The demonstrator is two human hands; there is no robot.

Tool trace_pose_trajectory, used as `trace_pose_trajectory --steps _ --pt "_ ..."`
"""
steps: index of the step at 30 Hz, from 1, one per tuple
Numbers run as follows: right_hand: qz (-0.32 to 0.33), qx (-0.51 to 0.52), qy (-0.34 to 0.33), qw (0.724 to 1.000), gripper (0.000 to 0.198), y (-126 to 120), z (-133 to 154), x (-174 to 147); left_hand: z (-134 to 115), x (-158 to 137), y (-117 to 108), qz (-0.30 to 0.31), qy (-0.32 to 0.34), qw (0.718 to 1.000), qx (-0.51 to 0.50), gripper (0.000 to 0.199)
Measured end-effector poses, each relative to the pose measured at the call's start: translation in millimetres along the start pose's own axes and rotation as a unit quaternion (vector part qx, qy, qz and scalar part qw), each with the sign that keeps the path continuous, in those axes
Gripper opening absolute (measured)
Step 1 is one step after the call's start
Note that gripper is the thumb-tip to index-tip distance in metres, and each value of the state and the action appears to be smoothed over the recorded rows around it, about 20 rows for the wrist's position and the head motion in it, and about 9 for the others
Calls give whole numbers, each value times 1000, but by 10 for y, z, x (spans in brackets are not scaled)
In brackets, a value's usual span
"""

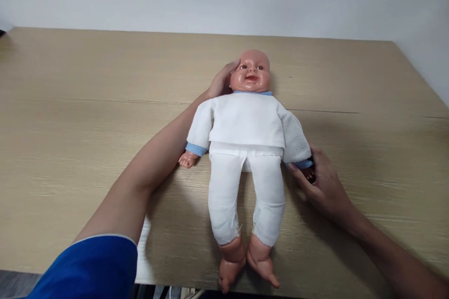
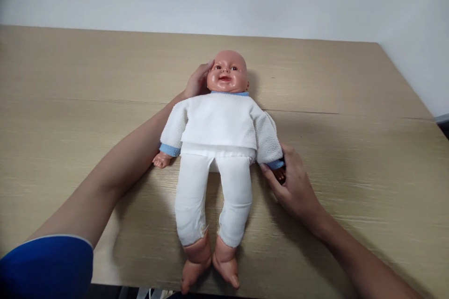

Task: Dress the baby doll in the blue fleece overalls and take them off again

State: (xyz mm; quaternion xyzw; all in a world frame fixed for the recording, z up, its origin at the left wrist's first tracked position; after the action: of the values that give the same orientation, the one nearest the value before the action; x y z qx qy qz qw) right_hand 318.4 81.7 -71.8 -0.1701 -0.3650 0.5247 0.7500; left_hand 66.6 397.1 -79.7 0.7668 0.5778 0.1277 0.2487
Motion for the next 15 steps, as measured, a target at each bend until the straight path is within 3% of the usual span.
trace_pose_trajectory --steps 5,9,15 --pt "6 1 -3 1000 64 -4 19 10 18 19 -17 -13 11 1000 21 45" --pt "4 3 -1 1000 61 0 13 6 54 -20 13 -12 -19 1000 -10 49" --pt "7 2 0 1000 62 1 17 7 22 -102 103 45 -49 998 -18 42"
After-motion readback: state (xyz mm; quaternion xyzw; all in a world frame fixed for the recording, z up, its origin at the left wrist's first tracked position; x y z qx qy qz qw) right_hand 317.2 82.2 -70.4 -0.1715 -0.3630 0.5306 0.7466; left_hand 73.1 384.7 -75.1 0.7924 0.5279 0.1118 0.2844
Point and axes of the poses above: each hand's wrist, its own x-axis towards the middle knuckle, its own y-axis out of the palm, z = x × y, the point moved 5 cm from there along x, towards the middle knuckle, and after that the axes turned 13 degrees about -z, right-handed, at the moved point
